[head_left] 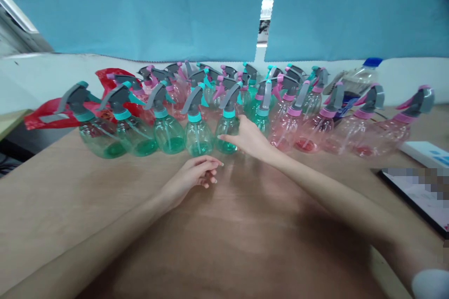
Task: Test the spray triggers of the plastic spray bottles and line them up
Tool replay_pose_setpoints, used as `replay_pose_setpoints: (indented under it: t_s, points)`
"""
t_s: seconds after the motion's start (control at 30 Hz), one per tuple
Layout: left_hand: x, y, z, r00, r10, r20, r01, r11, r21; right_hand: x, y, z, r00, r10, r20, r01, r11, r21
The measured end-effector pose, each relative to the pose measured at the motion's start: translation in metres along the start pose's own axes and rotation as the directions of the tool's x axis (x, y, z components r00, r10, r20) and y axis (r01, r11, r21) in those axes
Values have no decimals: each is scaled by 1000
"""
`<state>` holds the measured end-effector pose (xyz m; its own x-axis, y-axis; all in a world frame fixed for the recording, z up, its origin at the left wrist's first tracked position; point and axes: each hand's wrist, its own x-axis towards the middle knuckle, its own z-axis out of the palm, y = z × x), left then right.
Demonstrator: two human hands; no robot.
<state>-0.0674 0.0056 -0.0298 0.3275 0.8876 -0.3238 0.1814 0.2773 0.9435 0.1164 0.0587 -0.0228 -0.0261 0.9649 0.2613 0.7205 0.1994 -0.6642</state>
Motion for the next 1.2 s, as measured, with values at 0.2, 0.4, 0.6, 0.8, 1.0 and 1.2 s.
replay_pose_setpoints:
  t_s: [0.2,0.4,0.6,0.8,1.0,1.2]
  points:
    - [5,7,0,968,183,-171,-156,975,157,-26,-1,-9,997,-72,28,74,995,-64]
    - [8,12,16,850,486,-202,-398,845,358,-59,11,-25,970,-223,96,231,969,-83]
    - [4,28,52,810,585,26,-557,756,344,-88,19,-39,956,-259,141,270,960,-71]
    - [9,47,71,752,658,52,-632,695,344,-102,15,-49,940,-293,175,306,951,-50]
    - [9,49,77,775,622,112,-622,719,310,-108,17,-68,913,-297,279,307,952,6]
    - [-11,44,70,714,692,107,-670,630,393,-86,46,-87,761,-290,580,270,955,122]
